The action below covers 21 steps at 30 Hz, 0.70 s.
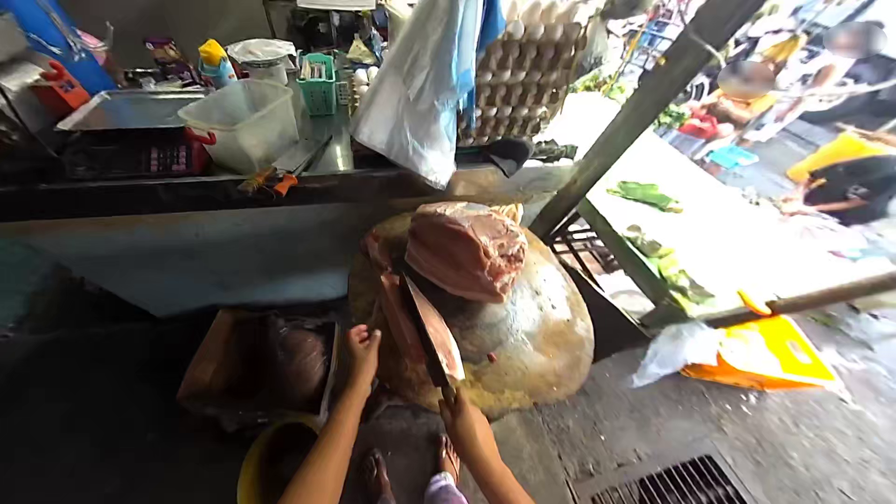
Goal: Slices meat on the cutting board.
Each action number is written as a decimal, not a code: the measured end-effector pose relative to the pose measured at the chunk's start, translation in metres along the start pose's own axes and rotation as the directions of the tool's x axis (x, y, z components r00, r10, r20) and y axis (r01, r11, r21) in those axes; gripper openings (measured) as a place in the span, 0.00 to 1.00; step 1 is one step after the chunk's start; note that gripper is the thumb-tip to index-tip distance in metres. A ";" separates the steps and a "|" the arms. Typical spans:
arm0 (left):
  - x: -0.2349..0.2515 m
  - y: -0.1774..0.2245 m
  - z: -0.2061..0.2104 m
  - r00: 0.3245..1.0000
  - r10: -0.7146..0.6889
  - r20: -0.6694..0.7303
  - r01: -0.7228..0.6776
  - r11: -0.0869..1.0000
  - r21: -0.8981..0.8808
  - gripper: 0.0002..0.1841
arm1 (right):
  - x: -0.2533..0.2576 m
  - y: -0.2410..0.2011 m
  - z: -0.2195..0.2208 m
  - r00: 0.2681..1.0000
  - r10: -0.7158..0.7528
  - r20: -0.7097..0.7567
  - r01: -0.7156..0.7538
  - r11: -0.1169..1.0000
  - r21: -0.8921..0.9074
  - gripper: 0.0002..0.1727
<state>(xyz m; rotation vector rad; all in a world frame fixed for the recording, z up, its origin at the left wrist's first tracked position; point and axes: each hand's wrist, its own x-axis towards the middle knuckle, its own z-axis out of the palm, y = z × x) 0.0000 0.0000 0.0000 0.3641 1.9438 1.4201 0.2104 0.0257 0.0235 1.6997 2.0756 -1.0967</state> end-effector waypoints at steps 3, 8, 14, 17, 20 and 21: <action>0.005 0.019 0.036 0.991 0.062 0.122 -0.080 0.985 0.153 0.36 | 0.009 0.010 0.002 0.999 -0.047 -0.004 0.047 0.999 0.020 0.26; 0.026 0.015 0.047 0.983 -0.076 0.166 0.051 0.987 0.150 0.45 | 0.042 0.057 -0.005 0.975 -0.196 0.102 0.142 0.910 0.390 0.23; 0.020 0.006 0.041 0.975 -0.147 0.168 0.165 0.981 -0.100 0.38 | 0.026 0.047 -0.019 0.976 -0.220 0.005 0.205 0.918 0.339 0.24; 0.017 0.004 0.037 0.976 -0.120 0.182 0.146 0.980 -0.135 0.37 | -0.011 0.013 -0.048 0.860 -0.386 -0.333 0.489 0.811 0.323 0.24; 0.015 0.004 0.039 0.977 -0.114 0.182 0.142 0.978 -0.152 0.37 | -0.050 -0.035 -0.114 0.373 -0.556 -0.743 0.884 0.456 0.103 0.23; 0.014 0.003 0.040 0.977 -0.115 0.182 0.143 0.978 -0.148 0.37 | -0.061 -0.054 -0.138 0.203 -0.544 -0.814 0.948 0.318 0.024 0.21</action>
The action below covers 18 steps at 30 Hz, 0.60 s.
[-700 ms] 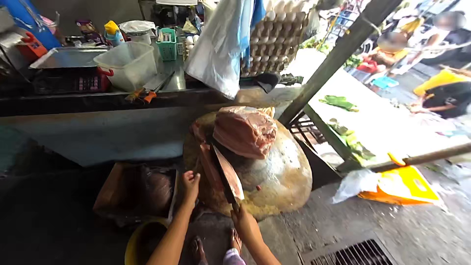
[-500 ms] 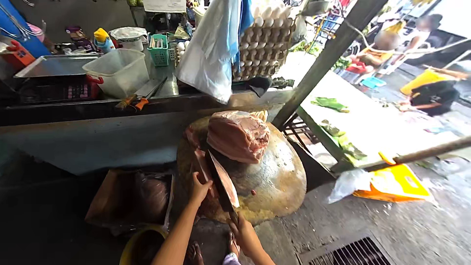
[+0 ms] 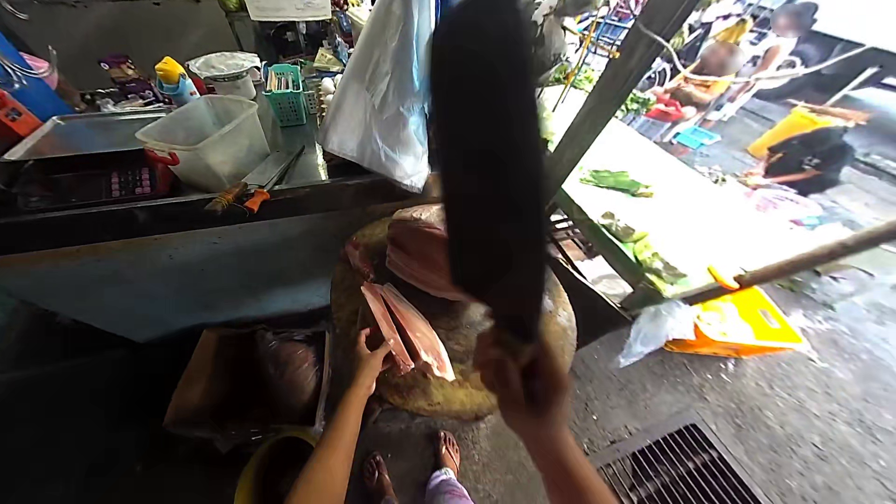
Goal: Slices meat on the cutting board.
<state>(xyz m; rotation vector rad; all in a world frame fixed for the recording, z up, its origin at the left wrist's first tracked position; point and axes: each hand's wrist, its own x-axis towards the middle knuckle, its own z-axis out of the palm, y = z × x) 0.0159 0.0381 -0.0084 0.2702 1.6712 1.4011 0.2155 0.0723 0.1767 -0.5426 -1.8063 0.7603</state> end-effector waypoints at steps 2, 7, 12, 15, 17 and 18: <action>0.000 0.001 0.000 1.000 0.002 0.000 -0.002 1.000 0.001 0.36 | 0.051 -0.033 0.003 0.952 -0.214 -0.220 0.243 0.964 0.113 0.14; 0.001 -0.001 0.000 1.000 0.012 -0.004 -0.012 1.000 0.009 0.36 | -0.039 0.025 0.031 0.981 0.173 -0.092 -0.179 0.982 -0.062 0.19; 0.006 0.000 -0.008 0.995 0.102 -0.009 -0.099 0.983 0.157 0.35 | -0.126 0.092 0.053 0.094 0.957 0.275 -0.529 0.282 -0.801 0.26; 0.001 0.015 0.001 0.980 0.198 -0.001 -0.185 0.917 0.353 0.37 | -0.121 0.096 0.047 0.082 0.945 0.316 -0.576 0.304 -0.759 0.26; 0.000 0.021 0.003 0.975 0.219 0.018 -0.202 0.862 0.464 0.44 | -0.129 0.110 0.038 0.077 0.911 0.405 -0.687 0.342 -0.641 0.25; 0.002 0.023 0.003 0.979 0.202 0.023 -0.188 0.859 0.477 0.46 | -0.136 0.121 0.031 0.074 0.892 0.445 -0.752 0.343 -0.562 0.24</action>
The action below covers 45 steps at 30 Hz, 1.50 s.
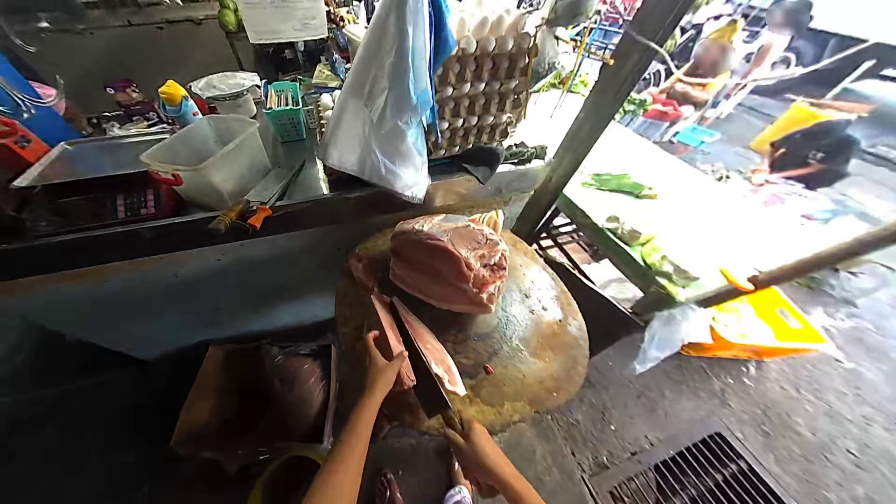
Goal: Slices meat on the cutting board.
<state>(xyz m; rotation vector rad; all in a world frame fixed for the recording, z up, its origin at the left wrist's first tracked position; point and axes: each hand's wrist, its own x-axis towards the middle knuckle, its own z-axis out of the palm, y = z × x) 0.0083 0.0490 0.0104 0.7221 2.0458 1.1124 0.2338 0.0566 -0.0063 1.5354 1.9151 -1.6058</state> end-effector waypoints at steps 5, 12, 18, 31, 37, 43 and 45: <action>0.009 -0.019 -0.015 0.986 -0.149 0.072 0.162 0.954 -0.254 0.46 | -0.008 0.010 -0.011 0.994 -0.073 -0.078 0.083 0.987 0.137 0.24; 0.006 -0.022 -0.011 0.963 -0.228 0.146 0.267 0.889 -0.373 0.43 | -0.087 -0.139 -0.066 0.149 -0.734 -0.662 0.853 0.434 -0.289 0.22; 0.005 -0.025 -0.014 0.964 -0.223 0.145 0.264 0.872 -0.413 0.43 | -0.049 -0.189 -0.050 -0.114 -0.603 -0.789 0.909 0.256 -0.328 0.15; 0.017 -0.001 -0.004 0.989 -0.149 -0.002 0.149 0.986 -0.072 0.60 | 0.025 -0.080 0.025 0.979 0.059 -0.197 -0.104 0.969 -0.222 0.27; 0.023 -0.052 -0.039 0.960 -0.280 0.013 0.271 0.917 -0.293 0.36 | 0.020 -0.029 0.011 0.959 0.007 -0.284 -0.023 0.998 -0.055 0.28; -0.002 -0.080 -0.066 0.958 -0.258 0.123 0.285 0.832 -0.476 0.28 | -0.013 -0.034 -0.015 0.921 -0.088 -0.379 0.077 0.996 -0.045 0.25; -0.014 -0.082 -0.074 0.961 -0.202 0.190 0.274 0.800 -0.533 0.25 | -0.021 -0.042 -0.019 0.914 -0.169 -0.369 0.166 0.985 -0.039 0.22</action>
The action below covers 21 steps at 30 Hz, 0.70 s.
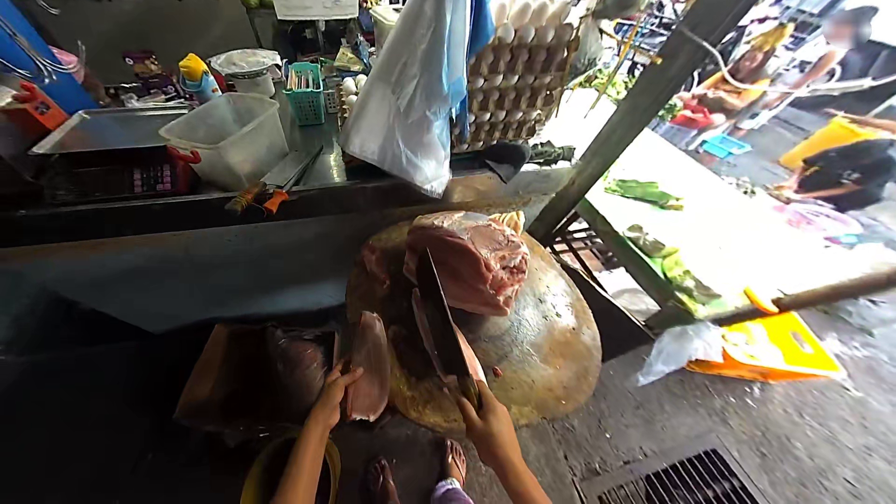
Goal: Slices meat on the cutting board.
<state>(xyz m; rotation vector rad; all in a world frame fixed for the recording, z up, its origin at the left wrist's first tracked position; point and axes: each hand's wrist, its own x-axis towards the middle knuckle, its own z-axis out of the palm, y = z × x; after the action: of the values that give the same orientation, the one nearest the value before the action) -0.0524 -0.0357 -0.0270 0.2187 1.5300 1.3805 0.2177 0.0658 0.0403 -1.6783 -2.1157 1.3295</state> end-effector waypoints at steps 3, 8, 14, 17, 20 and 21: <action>-0.016 0.006 -0.008 0.990 0.050 0.133 -0.044 0.998 -0.042 0.25 | -0.001 -0.011 0.003 0.996 -0.037 0.082 0.038 0.999 -0.007 0.23; -0.017 0.021 -0.011 0.972 0.092 0.216 -0.092 0.996 -0.009 0.25 | 0.003 0.025 0.029 0.969 0.164 0.185 -0.136 0.979 -0.151 0.27; 0.018 -0.016 0.003 0.975 0.122 -0.184 -0.079 0.971 0.226 0.29 | -0.003 0.074 0.000 0.982 0.135 0.132 -0.118 0.985 -0.129 0.31; -0.001 -0.041 0.015 0.951 -0.116 -0.288 0.053 0.975 -0.217 0.30 | -0.001 0.071 0.000 0.986 0.054 0.156 -0.040 0.995 -0.094 0.26; -0.020 -0.047 0.026 0.940 -0.228 -0.254 0.107 0.904 -0.414 0.25 | -0.006 0.047 -0.001 0.985 -0.111 0.131 0.111 0.994 0.007 0.27; -0.021 -0.046 0.028 0.935 -0.214 -0.283 0.088 0.914 -0.397 0.23 | -0.008 0.032 -0.004 0.971 -0.223 0.088 0.220 0.975 0.042 0.27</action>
<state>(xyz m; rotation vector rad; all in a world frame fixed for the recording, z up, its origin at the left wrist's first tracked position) 0.0004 -0.0475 -0.0481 -0.3791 1.4642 1.6069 0.2461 0.0614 0.0242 -1.3452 -2.2409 1.3879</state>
